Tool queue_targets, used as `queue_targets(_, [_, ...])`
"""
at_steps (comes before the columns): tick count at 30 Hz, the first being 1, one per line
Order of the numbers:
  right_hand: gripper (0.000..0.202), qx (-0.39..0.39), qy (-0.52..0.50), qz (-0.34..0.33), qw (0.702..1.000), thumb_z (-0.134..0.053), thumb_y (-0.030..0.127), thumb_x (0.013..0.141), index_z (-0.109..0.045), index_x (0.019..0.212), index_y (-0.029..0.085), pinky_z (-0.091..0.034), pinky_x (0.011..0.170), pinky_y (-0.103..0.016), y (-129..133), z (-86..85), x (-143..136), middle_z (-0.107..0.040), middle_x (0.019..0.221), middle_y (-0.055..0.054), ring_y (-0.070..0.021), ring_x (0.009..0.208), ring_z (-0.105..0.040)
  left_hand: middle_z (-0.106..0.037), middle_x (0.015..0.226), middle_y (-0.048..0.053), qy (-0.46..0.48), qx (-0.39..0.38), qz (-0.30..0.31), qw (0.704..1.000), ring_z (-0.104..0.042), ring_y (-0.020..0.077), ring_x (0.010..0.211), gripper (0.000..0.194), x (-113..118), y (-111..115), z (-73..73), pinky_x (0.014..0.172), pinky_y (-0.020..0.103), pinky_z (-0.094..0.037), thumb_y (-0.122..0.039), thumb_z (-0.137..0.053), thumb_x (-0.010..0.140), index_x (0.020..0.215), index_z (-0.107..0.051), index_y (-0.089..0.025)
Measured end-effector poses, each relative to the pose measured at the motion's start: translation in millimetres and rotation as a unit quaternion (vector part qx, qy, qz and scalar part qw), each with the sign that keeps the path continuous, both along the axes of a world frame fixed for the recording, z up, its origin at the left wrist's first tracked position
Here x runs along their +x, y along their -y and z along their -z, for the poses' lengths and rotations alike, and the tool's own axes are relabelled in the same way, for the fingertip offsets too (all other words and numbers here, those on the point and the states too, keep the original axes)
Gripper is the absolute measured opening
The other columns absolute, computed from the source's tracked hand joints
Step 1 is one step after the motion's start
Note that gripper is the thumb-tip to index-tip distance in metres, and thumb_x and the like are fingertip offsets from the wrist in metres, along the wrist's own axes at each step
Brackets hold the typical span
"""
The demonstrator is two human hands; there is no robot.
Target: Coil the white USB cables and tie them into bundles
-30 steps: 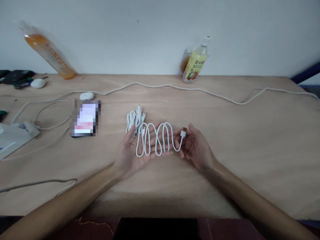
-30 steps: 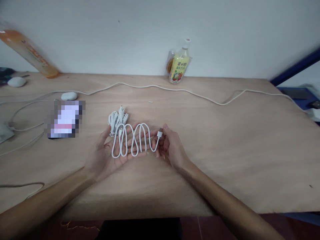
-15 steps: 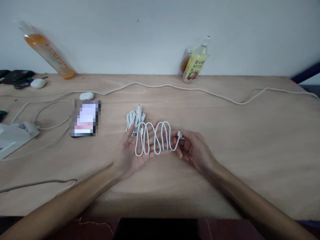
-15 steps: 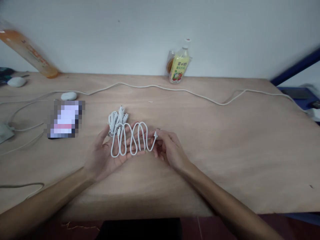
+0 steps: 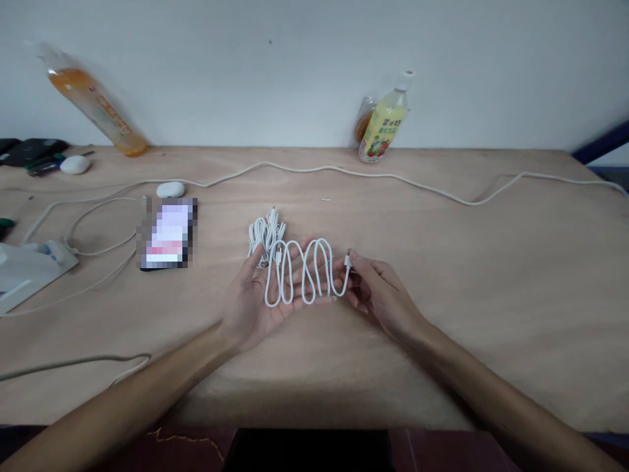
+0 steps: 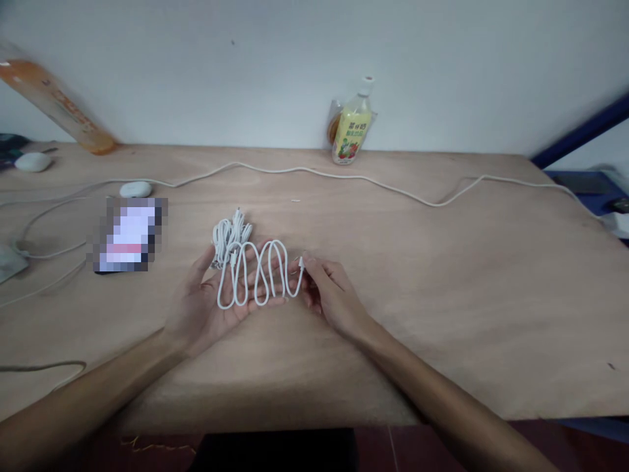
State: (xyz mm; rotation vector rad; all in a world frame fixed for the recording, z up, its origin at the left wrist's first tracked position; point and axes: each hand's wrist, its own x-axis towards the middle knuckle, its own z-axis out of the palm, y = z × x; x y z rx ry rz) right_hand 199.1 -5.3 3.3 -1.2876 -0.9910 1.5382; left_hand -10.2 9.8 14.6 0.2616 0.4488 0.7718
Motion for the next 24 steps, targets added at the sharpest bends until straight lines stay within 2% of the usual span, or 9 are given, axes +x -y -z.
queue_targets(6, [0.060,0.018,0.006,0.008,1.000,-0.075,0.078,0.085,-0.076,0.080,0.018,-0.028,0.041,-0.022,-0.1,0.2,-0.1,-0.056,0.061,0.002,-0.0093,0.047,-0.042,-0.071,0.153,0.020,0.022,0.001,0.007,1.000,-0.063,0.0418,0.147,0.072,-3.0,-0.4,4.1,0.125,0.066,-0.044,-0.060,-0.027,0.115,0.169,-0.047,-0.017])
queue_targets(13, [0.065,0.021,0.013,0.010,1.000,-0.072,0.082,0.085,-0.076,0.081,0.017,-0.028,0.039,-0.022,-0.9,6.2,0.9,-0.059,0.064,0.000,-0.0100,0.047,-0.045,-0.070,0.154,0.021,0.012,0.006,0.007,1.000,-0.063,0.0417,0.147,0.072,-1.8,-0.2,3.5,0.125,0.065,-0.044,-0.059,-0.028,0.115,0.169,-0.047,-0.016])
queue_targets(24, [0.059,0.039,0.021,0.004,0.999,-0.071,0.076,0.088,-0.076,0.080,0.018,-0.030,0.041,-0.023,-1.7,3.8,1.3,-0.056,0.060,0.002,-0.0102,0.047,-0.043,-0.070,0.153,0.021,0.016,-0.002,0.001,1.000,-0.063,0.0412,0.147,0.074,-2.5,-0.7,4.1,0.125,0.065,-0.044,-0.060,-0.026,0.115,0.170,-0.045,-0.015])
